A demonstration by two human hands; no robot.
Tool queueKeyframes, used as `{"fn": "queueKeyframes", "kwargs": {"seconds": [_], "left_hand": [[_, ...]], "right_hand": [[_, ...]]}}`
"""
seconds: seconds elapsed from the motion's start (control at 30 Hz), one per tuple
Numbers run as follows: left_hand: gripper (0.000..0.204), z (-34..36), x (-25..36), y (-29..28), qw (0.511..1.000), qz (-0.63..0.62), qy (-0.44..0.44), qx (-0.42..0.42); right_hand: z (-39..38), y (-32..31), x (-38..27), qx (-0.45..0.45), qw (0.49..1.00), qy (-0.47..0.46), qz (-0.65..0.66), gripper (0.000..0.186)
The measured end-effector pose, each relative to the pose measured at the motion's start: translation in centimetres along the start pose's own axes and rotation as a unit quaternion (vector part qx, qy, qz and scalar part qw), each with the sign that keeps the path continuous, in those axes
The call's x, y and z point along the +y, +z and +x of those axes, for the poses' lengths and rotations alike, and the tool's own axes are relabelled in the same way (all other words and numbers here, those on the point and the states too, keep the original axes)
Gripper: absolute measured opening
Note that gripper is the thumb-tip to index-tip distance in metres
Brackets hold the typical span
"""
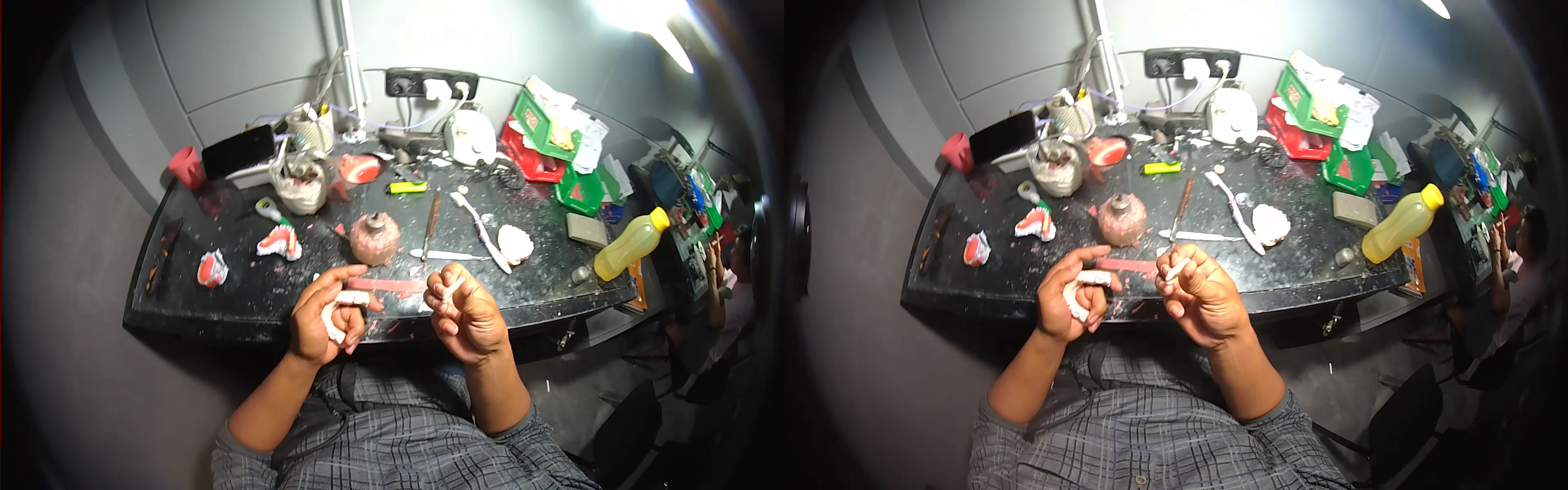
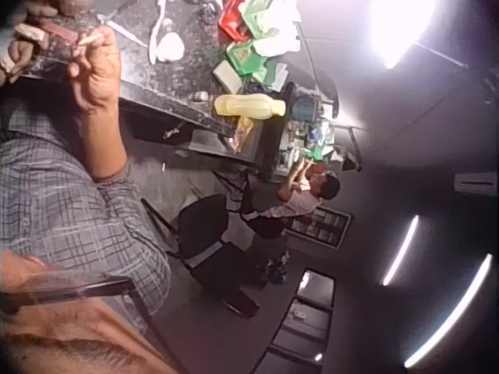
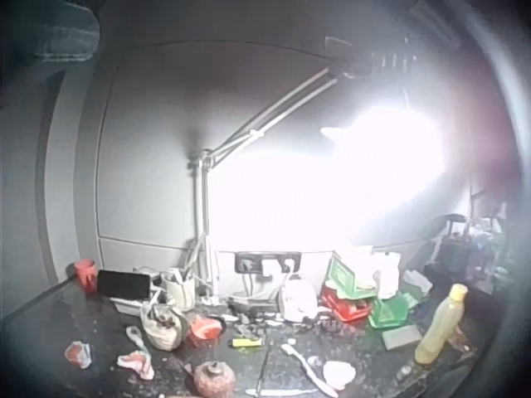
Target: The person applies small pieces of red wax to a dental baseplate on a cast using a tool, moves a green bin to hold a paper document, and uses a handheld rotary tool to trim and polish the edges of the dental model.
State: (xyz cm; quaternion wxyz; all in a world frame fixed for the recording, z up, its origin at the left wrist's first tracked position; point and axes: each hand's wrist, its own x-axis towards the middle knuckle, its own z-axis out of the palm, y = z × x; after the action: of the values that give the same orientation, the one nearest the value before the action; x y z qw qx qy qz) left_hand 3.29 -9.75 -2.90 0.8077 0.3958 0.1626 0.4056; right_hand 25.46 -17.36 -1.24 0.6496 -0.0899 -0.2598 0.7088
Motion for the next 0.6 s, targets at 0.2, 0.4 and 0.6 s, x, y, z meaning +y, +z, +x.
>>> {"fn": "queueKeyframes", "kwargs": {"seconds": [0.2, 0.4, 0.6], "left_hand": [[0.05, 0.0, -0.1, -0.2, 1.0, 0.018, 0.004, 0.007], [0.048, 0.2, -0.2, -0.5, 0.999, 0.02, -0.017, -0.025], [0.048, 0.1, -0.4, -1.4, 0.999, 0.026, -0.012, -0.031]], "right_hand": [[-0.7, 0.1, -1.6, 0.022, 0.999, -0.044, -0.022, 0.019], [-1.7, -0.5, -3.4, 0.077, 0.986, -0.117, -0.093, 0.022], [-2.9, 1.1, -4.8, 0.115, 0.905, -0.284, -0.294, 0.021]]}}
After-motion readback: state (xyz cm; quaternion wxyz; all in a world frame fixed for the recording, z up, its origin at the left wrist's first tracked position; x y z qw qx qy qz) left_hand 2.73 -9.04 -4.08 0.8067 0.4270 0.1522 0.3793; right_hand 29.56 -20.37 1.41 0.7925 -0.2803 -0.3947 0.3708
